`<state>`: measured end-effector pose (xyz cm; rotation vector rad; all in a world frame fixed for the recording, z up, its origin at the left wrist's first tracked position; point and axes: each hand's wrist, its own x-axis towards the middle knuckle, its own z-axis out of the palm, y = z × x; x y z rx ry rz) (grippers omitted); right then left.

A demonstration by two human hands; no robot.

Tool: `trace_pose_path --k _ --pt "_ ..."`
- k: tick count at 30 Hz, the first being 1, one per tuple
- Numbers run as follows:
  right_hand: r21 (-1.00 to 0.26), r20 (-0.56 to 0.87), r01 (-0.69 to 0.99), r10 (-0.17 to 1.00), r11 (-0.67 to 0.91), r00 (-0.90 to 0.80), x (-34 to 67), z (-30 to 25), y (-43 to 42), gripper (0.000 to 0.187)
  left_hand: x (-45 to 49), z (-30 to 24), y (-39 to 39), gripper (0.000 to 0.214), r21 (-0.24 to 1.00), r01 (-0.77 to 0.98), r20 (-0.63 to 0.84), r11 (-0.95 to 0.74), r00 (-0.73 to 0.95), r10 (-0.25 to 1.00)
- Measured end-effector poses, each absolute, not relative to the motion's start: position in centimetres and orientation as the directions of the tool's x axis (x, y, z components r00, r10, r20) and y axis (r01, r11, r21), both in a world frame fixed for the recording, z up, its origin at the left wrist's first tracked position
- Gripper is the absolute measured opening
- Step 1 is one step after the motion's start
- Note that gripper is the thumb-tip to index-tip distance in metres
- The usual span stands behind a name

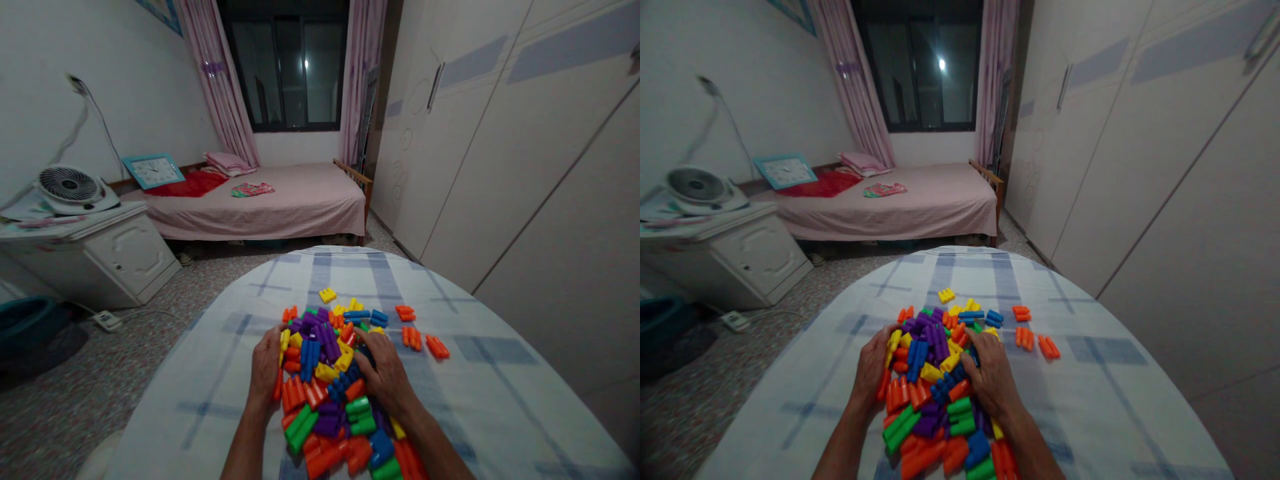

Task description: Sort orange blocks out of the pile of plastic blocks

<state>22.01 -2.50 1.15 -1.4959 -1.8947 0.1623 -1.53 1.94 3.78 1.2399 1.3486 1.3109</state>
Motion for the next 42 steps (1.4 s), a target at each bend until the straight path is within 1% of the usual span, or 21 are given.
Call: trace_pose_path --k 2,4,7,10,13,17,18,23,27,30,33,35,37,40,42 --pt "-0.496 0.486 0.808 0.873 0.318 -0.046 22.0 1.1 -2.4 0.04 -1.6 3.7 1.9 0.05 0.996 0.076 0.059 -0.049 -0.127 0.99" --pt "-0.456 0.511 0.822 0.856 0.34 -0.07 22.0 0.9 -2.3 0.044 -1.6 3.5 1.9 0.051 0.997 0.059 0.053 -0.047 -0.116 0.992" --pt "-0.41 0.468 0.834 0.87 0.369 -0.156 22.0 0.7 -2.3 0.048 -1.6 3.3 2.0 0.051 0.998 0.046 0.047 -0.042 -0.108 0.993" --pt "-0.445 0.421 0.813 0.889 0.376 -0.181 21.9 0.8 -2.3 0.049 -1.7 3.3 2.0 0.052 0.996 0.077 0.043 -0.035 -0.112 0.993" --pt "-0.507 0.43 0.782 0.893 0.364 -0.137 21.8 1.2 -2.5 0.045 -1.7 3.4 2.0 0.052 0.994 0.104 0.056 -0.045 -0.109 0.993" --pt "-0.543 0.443 0.756 0.89 0.365 -0.111 21.8 1.3 -2.6 0.026 -1.8 3.2 2.1 0.053 0.994 0.099 0.057 -0.047 -0.107 0.993" --pt "-0.553 0.444 0.748 0.89 0.368 -0.11 21.9 1.2 -2.6 0.024 -1.8 3.1 2.2 0.053 0.994 0.098 0.058 -0.047 -0.111 0.992" --pt "-0.617 0.435 0.698 0.897 0.363 -0.082 22.7 0.7 -2.3 0.035 -2.0 2.7 2.5 0.057 0.994 0.096 0.054 -0.042 -0.129 0.99" --pt "-0.584 0.448 0.716 0.887 0.383 -0.109 23.1 0.9 -2.0 0.041 -1.9 2.8 2.4 0.057 0.994 0.106 0.04 -0.026 -0.127 0.991" --pt "-0.567 0.432 0.727 0.892 0.386 -0.137 23.2 1.0 -2.0 0.032 -2.0 2.9 2.3 0.054 0.991 0.126 0.048 -0.032 -0.128 0.991" --pt "-0.58 0.425 0.721 0.896 0.38 -0.131 23.2 1.0 -2.1 0.02 -2.0 2.8 2.4 0.053 0.989 0.141 0.056 -0.038 -0.126 0.99" --pt "-0.604 0.43 0.711 0.898 0.36 -0.09 23.1 1.1 -2.1 0.016 -2.1 2.6 2.4 0.054 0.989 0.141 0.058 -0.042 -0.118 0.991" --pt "-0.655 0.413 0.692 0.911 0.303 -0.008 23.2 1.4 -2.2 0.015 -2.1 2.4 2.5 0.055 0.99 0.139 0.055 -0.039 -0.109 0.993" --pt "-0.734 0.38 0.658 0.904 0.166 0.196 24.2 1.9 -2.2 0.02 -2.2 2.2 2.6 0.055 0.99 0.135 0.054 -0.04 -0.105 0.993" --pt "-0.737 0.406 0.672 0.844 0.076 0.35 25.5 2.1 -2.1 0.024 -2.3 2.1 2.7 0.055 0.99 0.132 0.056 -0.041 -0.111 0.992"
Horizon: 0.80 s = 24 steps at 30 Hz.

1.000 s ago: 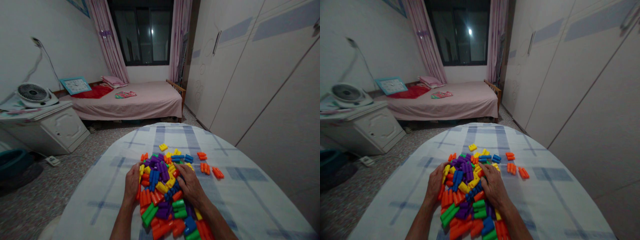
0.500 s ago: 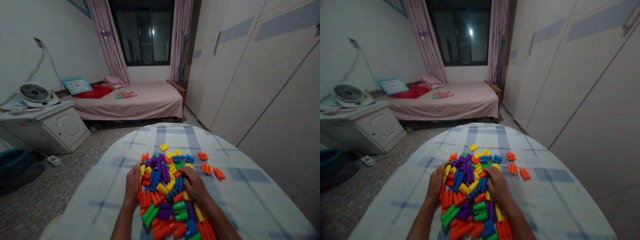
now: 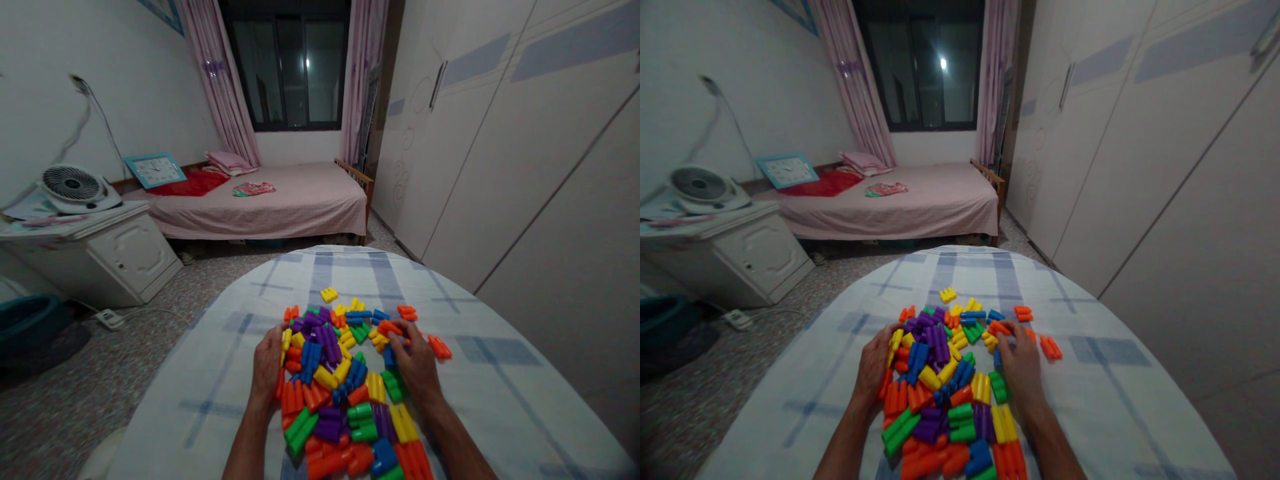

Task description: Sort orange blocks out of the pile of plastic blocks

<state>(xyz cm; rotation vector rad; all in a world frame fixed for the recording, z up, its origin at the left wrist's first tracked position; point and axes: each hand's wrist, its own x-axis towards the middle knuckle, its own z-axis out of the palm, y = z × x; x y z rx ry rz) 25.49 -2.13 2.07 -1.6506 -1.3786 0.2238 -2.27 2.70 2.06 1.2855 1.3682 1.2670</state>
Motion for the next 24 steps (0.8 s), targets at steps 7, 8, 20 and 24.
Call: trace_pose_path --k 7,8,20,24 --pt "-0.495 0.575 0.857 0.686 -0.141 0.445 28.4 0.7 -2.1 0.029 -2.3 1.8 2.8 0.056 0.991 0.133 0.048 -0.033 -0.115 0.992" --pt "-0.465 0.595 0.874 0.682 -0.141 0.426 28.3 0.6 -2.1 0.029 -2.3 1.8 2.8 0.056 0.991 0.133 0.048 -0.033 -0.116 0.992" --pt "-0.463 0.516 0.867 0.851 0.183 0.096 25.5 -0.8 -1.4 0.03 -2.3 2.0 2.8 0.056 0.99 0.133 0.063 -0.047 -0.114 0.992" --pt "-0.538 0.44 0.841 0.87 0.058 0.221 26.3 -1.4 -1.2 0.037 -2.2 2.0 2.6 0.054 0.99 0.129 0.063 -0.049 -0.111 0.992"
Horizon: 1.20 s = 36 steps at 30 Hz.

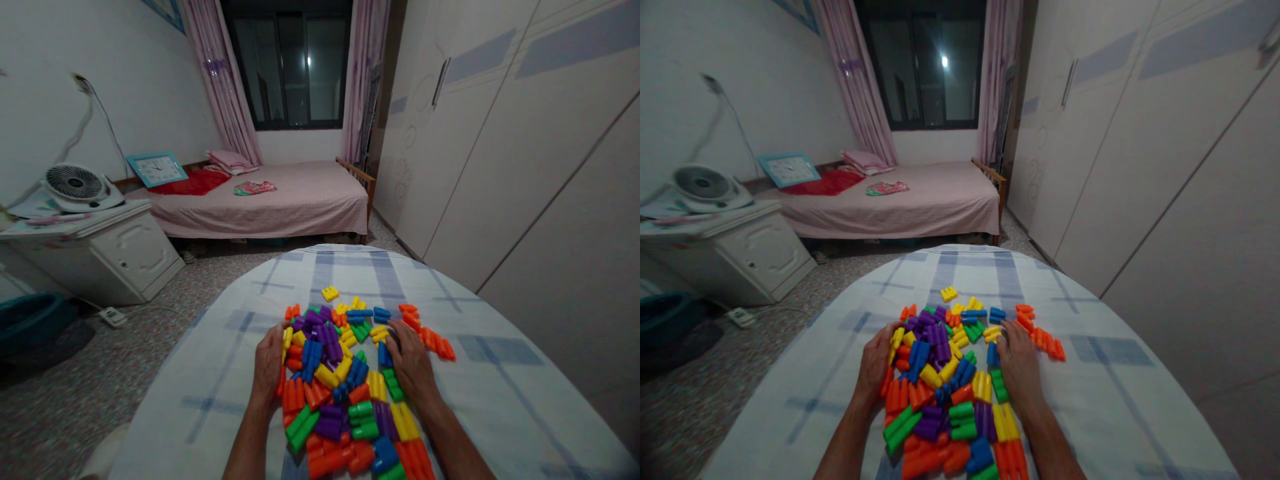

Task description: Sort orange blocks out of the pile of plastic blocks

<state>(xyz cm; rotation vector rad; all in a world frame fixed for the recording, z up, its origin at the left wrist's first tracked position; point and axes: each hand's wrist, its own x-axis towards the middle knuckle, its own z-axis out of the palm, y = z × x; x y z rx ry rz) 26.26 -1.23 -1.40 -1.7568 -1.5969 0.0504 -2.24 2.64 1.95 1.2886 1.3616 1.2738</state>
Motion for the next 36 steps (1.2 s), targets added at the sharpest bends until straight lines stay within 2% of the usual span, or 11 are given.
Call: trace_pose_path --k 3,6,9,12,17,21,24,29,32,36 --pt "-0.588 0.415 0.808 0.868 0.028 0.272 26.6 -1.4 -1.1 0.043 -2.3 1.9 2.6 0.054 0.991 0.121 0.073 -0.06 -0.106 0.992" --pt "-0.616 0.38 0.784 0.902 0.081 0.205 26.1 -1.0 -1.3 0.046 -2.3 1.8 2.7 0.055 0.99 0.125 0.077 -0.064 -0.107 0.991" --pt "-0.704 0.299 0.698 0.946 0.132 0.122 25.3 -0.3 -1.7 0.043 -2.3 1.9 2.7 0.055 0.987 0.154 0.062 -0.044 -0.11 0.992" --pt "-0.777 0.275 0.616 0.951 0.132 0.144 24.8 0.3 -2.0 0.039 -2.2 2.0 2.7 0.055 0.987 0.155 0.063 -0.048 -0.095 0.993" --pt "-0.721 0.347 0.688 0.901 0.08 0.26 25.3 -0.4 -1.4 0.047 -2.3 1.7 2.7 0.056 0.99 0.127 0.072 -0.059 -0.1 0.992" --pt "-0.684 0.324 0.725 0.924 0.079 0.205 25.3 -0.5 -1.3 0.047 -2.3 1.6 2.7 0.054 0.99 0.123 0.076 -0.065 -0.093 0.993" --pt "-0.751 0.245 0.654 0.957 0.085 0.157 25.1 0.4 -1.6 0.04 -2.2 1.8 2.6 0.055 0.992 0.116 0.065 -0.053 -0.099 0.993" --pt "-0.837 0.19 0.546 0.953 0.03 0.238 25.1 1.2 -1.8 0.04 -2.3 1.8 2.7 0.056 0.992 0.116 0.063 -0.051 -0.104 0.993" --pt "-0.806 0.233 0.588 0.95 0.069 0.208 25.2 0.9 -1.8 0.037 -2.3 1.8 2.7 0.057 0.992 0.116 0.054 -0.042 -0.099 0.994" --pt "-0.646 0.317 0.737 0.948 0.201 0.019 25.1 0.4 -1.7 0.039 -2.2 2.2 2.6 0.056 0.989 0.141 0.065 -0.047 -0.128 0.99"
